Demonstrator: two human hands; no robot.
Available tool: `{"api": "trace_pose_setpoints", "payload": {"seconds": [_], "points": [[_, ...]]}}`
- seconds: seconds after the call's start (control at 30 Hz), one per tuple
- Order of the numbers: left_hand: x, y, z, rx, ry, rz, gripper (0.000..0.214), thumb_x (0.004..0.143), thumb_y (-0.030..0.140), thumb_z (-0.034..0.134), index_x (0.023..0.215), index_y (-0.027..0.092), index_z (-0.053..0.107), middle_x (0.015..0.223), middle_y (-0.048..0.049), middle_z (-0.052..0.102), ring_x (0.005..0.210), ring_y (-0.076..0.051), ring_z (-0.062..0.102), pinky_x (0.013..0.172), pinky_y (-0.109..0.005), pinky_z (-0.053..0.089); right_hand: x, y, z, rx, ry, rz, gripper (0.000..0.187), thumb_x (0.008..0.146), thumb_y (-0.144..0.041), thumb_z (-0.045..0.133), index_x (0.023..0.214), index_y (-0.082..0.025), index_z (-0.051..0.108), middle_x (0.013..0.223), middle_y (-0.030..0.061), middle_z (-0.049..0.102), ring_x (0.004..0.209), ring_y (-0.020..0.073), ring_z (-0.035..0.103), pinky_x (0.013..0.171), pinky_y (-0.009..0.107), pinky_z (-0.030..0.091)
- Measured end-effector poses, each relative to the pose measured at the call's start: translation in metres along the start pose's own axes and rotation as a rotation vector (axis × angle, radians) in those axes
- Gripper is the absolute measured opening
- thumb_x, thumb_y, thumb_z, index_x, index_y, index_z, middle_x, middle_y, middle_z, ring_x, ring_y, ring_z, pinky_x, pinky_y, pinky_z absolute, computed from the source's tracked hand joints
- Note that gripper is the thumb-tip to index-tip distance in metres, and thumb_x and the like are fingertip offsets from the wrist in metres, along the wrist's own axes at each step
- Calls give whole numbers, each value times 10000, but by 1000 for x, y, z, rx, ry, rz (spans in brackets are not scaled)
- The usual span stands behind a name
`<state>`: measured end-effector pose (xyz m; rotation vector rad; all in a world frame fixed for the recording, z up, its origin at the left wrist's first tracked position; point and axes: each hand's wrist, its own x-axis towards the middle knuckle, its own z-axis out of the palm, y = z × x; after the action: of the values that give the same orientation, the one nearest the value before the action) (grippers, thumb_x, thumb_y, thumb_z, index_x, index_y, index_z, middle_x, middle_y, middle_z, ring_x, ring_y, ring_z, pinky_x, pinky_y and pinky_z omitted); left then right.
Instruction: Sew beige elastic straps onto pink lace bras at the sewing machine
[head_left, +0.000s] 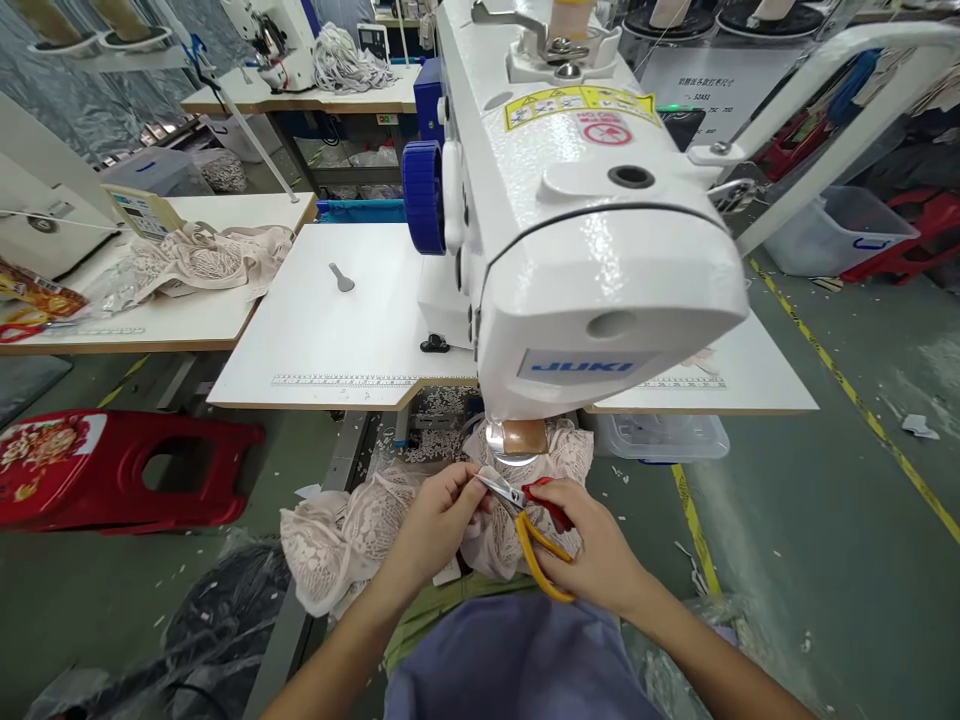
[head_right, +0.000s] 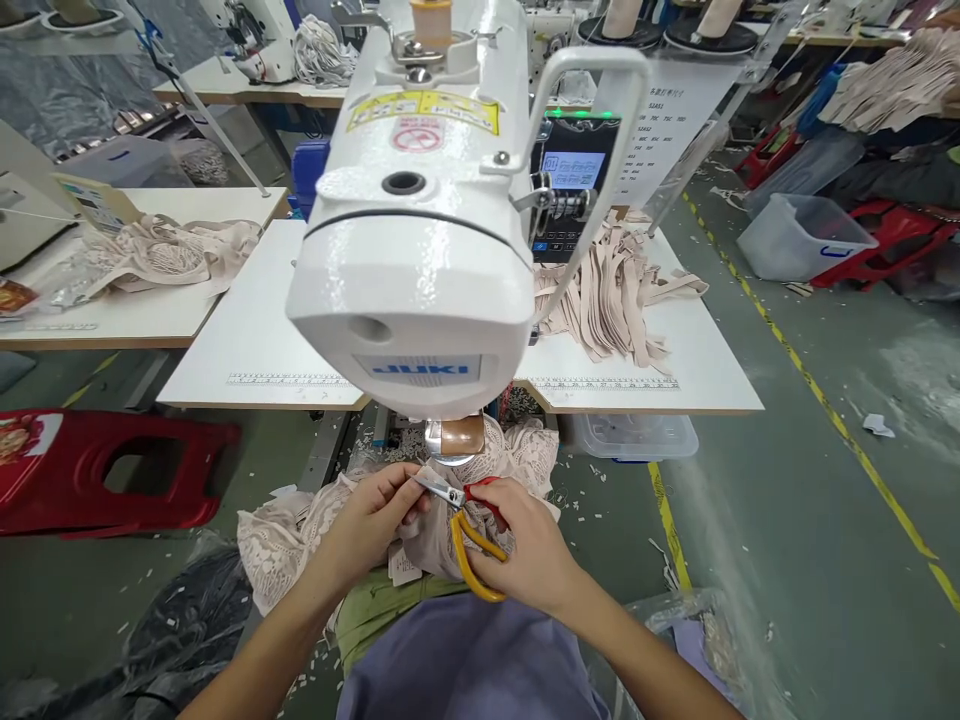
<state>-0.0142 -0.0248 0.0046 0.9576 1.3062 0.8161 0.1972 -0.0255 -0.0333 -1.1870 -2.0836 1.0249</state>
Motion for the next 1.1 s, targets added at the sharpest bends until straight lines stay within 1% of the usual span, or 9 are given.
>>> {"api": "trace_pose_setpoints", "payload": {"seconds": [0.17, 0.37, 0.5, 0.63, 0.77, 0.87, 0.93, 1.0, 1.1], "points": [[-1, 1, -9, 131, 26, 9, 312, 876, 468, 524, 725, 200, 578, 668, 6, 587, 561, -119, 476, 521, -226, 367, 7, -1, 0, 21, -58, 47, 404, 793, -248, 626, 1195, -210, 631, 1032, 92, 690, 778, 197, 654, 672, 321, 560], [1, -3, -11, 175, 77, 40, 343, 896, 466, 509, 697, 196, 579, 650, 2, 591, 559, -123, 490, 538, -233, 391, 1, -1, -6, 18, -108, 123, 369, 839, -253, 604, 1203, -241, 666, 1084, 82, 727, 969, 236, 697, 805, 335, 570], [3, -2, -14, 143, 154, 76, 303, 875, 457, 525, 775, 197, 642, 719, -26, 655, 653, -157, 585, 613, -253, 460, -12, 6, -17, -21, -64, 150, 347, 846, -278, 589, 1181, -263, 679, 1008, 65, 736, 809, 206, 700, 688, 305, 574], [4, -7, -22, 370, 242, 210, 263, 874, 403, 521, 897, 209, 698, 797, -59, 713, 743, -205, 645, 657, -280, 475, -18, 26, -44, -91, -46, 195, 279, 825, -325, 597, 1081, -266, 689, 879, 35, 725, 569, 159, 620, 501, 269, 507], [9, -8, -25, 573, 276, 282, 272, 841, 364, 544, 1029, 234, 690, 759, -42, 716, 683, -207, 646, 626, -278, 454, 22, 51, -85, -305, 147, 301, 257, 826, -443, 599, 960, -230, 651, 742, 37, 699, 586, 205, 627, 510, 299, 482], [14, 3, -25, 521, 71, 222, 243, 863, 355, 505, 963, 224, 684, 788, -53, 729, 755, -220, 685, 674, -281, 491, 76, 67, -120, -518, 281, 366, 268, 848, -426, 585, 963, -190, 642, 831, 92, 716, 708, 260, 667, 591, 339, 498], [18, 12, -28, 495, -72, 193, 259, 902, 354, 461, 990, 217, 664, 892, -70, 743, 865, -228, 695, 742, -291, 508, 106, 73, -139, -622, 257, 323, 243, 859, -333, 567, 992, -150, 656, 942, 151, 723, 847, 311, 675, 692, 392, 520], [19, 16, -35, 525, -130, 187, 257, 929, 339, 434, 1036, 218, 635, 938, -73, 743, 879, -221, 690, 757, -297, 506, 119, 74, -146, -655, 235, 227, 235, 862, -240, 531, 1012, -125, 669, 1070, 196, 703, 1021, 345, 642, 831, 445, 513], [17, 9, -39, 679, -19, 248, 221, 934, 300, 434, 1006, 224, 629, 893, -78, 738, 821, -230, 680, 711, -320, 497, 100, 64, -126, -515, 333, 102, 276, 906, -268, 491, 1081, -148, 668, 1160, 184, 673, 1116, 332, 601, 914, 480, 499]]}}
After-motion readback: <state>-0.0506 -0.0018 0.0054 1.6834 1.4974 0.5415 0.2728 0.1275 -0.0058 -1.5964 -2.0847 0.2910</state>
